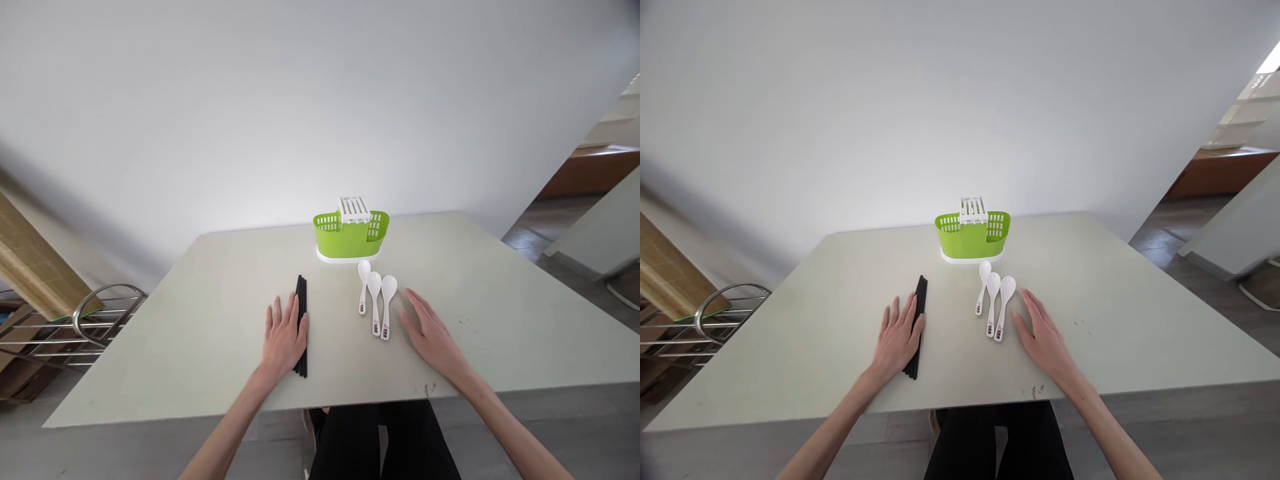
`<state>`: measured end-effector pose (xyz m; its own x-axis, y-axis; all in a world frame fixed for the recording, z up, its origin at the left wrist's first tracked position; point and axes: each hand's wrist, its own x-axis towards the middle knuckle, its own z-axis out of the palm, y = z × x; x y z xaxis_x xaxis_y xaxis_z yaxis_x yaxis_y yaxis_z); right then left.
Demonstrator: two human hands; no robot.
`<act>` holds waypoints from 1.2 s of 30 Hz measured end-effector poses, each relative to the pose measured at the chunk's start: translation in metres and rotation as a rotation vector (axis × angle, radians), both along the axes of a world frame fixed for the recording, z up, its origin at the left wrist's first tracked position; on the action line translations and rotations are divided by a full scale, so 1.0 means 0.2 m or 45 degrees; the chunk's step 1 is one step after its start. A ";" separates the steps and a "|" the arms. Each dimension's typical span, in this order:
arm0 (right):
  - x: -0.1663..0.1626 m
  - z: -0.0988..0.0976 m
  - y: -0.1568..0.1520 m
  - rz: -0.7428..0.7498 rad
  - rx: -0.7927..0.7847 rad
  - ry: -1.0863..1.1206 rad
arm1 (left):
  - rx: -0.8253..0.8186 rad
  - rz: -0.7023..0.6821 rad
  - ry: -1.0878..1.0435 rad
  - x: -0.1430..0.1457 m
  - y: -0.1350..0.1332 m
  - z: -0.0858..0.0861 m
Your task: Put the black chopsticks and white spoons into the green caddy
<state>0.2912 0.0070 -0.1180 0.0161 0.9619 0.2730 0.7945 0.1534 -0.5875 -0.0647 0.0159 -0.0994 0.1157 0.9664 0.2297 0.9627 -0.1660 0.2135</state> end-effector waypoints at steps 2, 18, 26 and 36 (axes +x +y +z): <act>0.00 0.05 0.05 0.000 0.067 0.022 | -0.026 -0.020 -0.053 0.00 -0.01 0.02; -0.16 0.34 0.84 0.206 0.269 -0.459 | 0.089 -0.165 -0.103 -0.06 -0.05 0.03; -0.21 0.23 0.83 0.272 0.239 -0.368 | 0.119 -0.158 -0.147 -0.06 -0.05 0.02; -0.29 0.27 0.77 0.327 0.223 -0.382 | 0.130 -0.142 -0.120 -0.03 -0.05 0.03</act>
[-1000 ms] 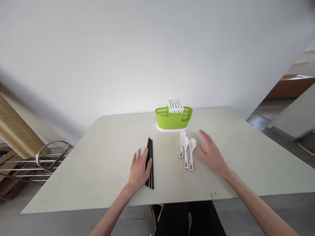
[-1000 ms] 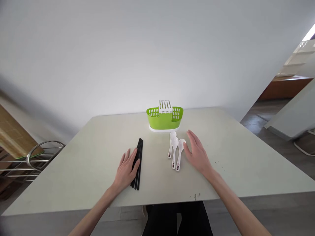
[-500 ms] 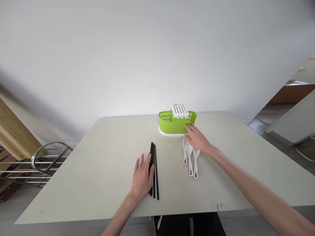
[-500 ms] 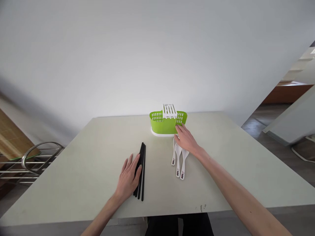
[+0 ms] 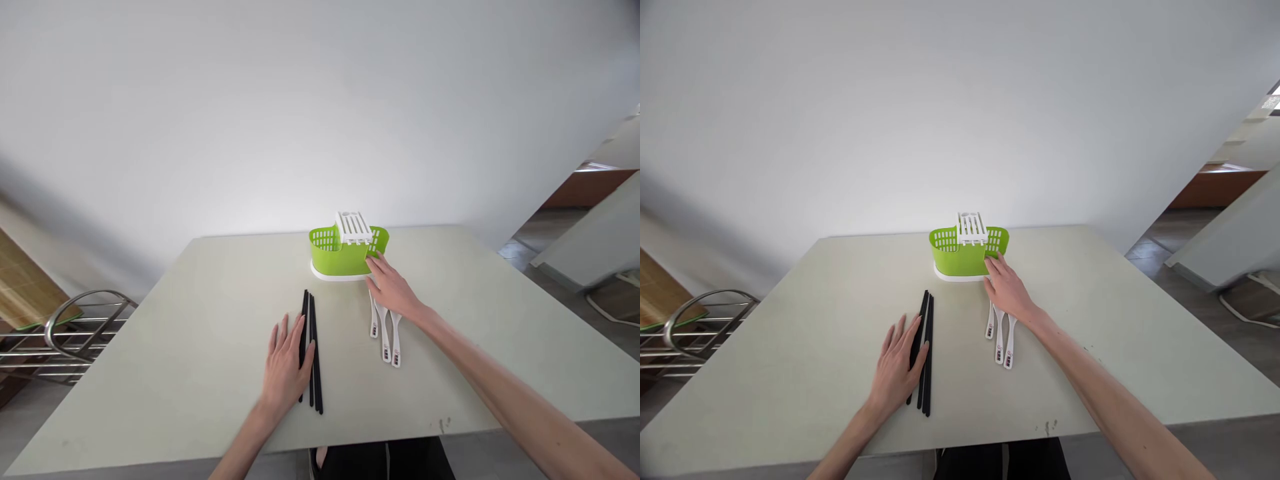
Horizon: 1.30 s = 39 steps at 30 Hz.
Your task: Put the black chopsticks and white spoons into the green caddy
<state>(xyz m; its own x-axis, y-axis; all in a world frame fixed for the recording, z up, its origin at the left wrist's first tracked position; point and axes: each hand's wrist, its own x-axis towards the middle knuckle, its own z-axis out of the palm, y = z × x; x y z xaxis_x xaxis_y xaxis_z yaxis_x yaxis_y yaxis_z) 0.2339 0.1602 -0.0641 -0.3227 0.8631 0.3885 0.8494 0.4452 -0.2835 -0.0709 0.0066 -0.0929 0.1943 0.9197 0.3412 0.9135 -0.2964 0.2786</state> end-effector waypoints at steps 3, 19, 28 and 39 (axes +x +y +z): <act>-0.04 0.00 -0.02 0.045 0.029 0.003 | -0.001 -0.007 -0.014 0.00 0.00 -0.01; -0.15 -0.01 -0.12 0.106 0.064 -0.033 | -0.055 -0.003 -0.065 -0.03 0.02 -0.01; -0.11 0.06 -0.27 0.120 -0.003 0.125 | -0.033 0.006 -0.147 -0.04 0.01 0.01; 0.25 -0.15 -0.71 -0.374 -0.201 0.648 | -0.029 -0.023 -0.175 -0.17 -0.01 0.08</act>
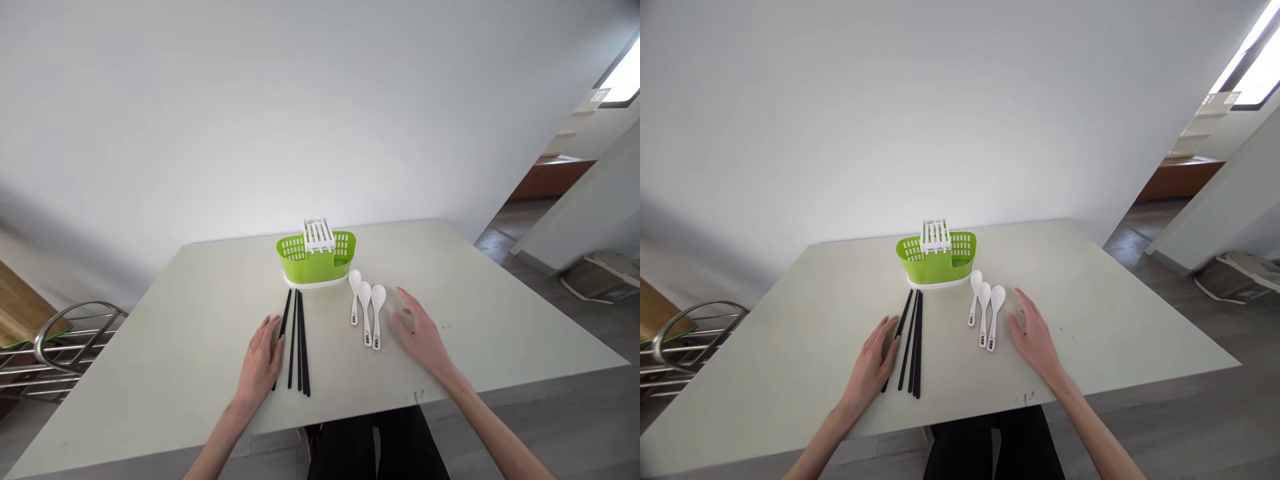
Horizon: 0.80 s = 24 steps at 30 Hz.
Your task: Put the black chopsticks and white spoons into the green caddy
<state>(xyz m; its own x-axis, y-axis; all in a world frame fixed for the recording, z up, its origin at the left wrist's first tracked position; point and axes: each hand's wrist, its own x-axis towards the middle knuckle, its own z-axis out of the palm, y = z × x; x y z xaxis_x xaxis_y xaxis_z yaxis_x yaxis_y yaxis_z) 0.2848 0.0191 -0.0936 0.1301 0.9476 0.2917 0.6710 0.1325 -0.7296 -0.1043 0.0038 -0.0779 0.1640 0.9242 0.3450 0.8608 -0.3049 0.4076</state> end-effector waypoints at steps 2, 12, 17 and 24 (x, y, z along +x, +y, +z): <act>0.04 -0.04 -0.04 -0.051 -0.045 0.058 | 0.028 -0.007 0.035 -0.05 0.01 0.03; 0.04 -0.07 -0.08 -0.137 -0.044 0.203 | -0.196 0.100 0.739 -0.24 0.08 0.28; 0.05 -0.06 -0.09 -0.147 -0.066 0.297 | -0.394 0.068 1.059 -0.20 0.08 0.37; 0.05 -0.06 -0.08 -0.161 -0.061 0.328 | -0.542 0.139 1.057 -0.18 0.14 0.46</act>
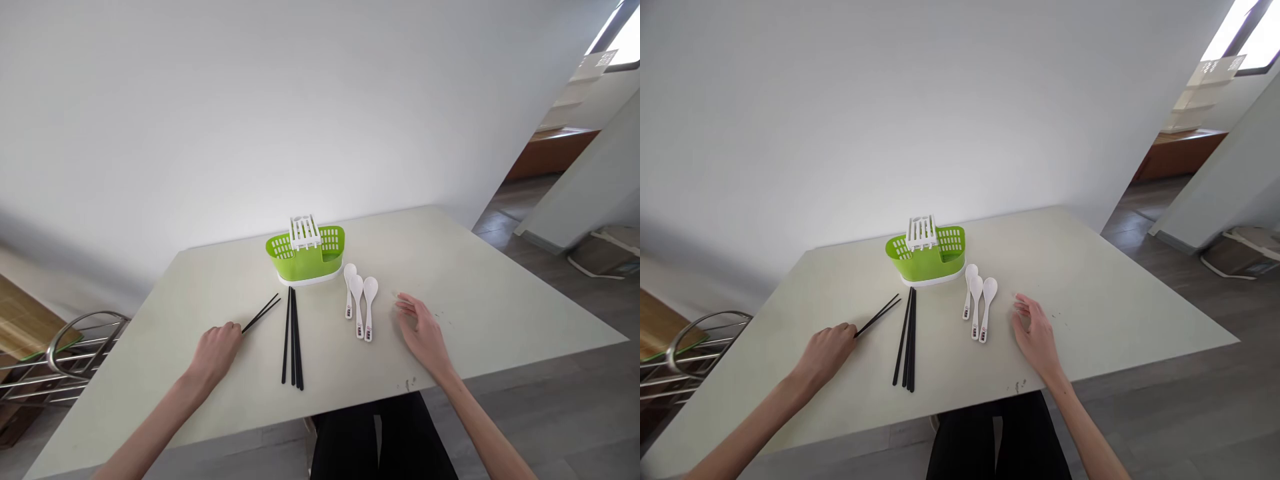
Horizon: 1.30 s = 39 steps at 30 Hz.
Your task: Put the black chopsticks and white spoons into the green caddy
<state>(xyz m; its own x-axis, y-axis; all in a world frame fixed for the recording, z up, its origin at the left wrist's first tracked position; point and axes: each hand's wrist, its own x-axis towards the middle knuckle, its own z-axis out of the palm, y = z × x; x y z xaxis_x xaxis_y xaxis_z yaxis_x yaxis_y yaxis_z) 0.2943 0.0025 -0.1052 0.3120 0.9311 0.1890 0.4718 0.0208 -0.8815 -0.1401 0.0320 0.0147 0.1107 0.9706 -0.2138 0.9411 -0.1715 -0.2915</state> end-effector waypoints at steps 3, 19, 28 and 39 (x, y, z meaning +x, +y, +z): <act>0.01 0.00 0.00 0.001 0.023 0.004 | 0.068 0.106 -0.328 -0.03 0.01 0.07; -0.74 0.38 -0.26 0.940 -0.248 0.831 | -0.186 0.617 -2.515 0.56 -0.18 -0.03; -0.73 0.34 -0.24 0.792 -0.263 0.841 | 0.039 0.613 -2.455 0.46 -0.16 0.01; -0.65 0.32 -0.22 0.874 -0.212 0.817 | 0.224 0.594 -2.379 0.35 -0.11 0.08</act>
<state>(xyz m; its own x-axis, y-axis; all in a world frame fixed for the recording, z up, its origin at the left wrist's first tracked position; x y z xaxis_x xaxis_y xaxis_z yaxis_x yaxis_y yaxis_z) 0.1650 -0.0421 -0.0420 -0.3147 0.9490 0.0202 -0.1716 -0.0360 -0.9845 -0.0704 0.0108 0.0303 -0.1857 0.9807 -0.0615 -0.0101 0.0607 0.9981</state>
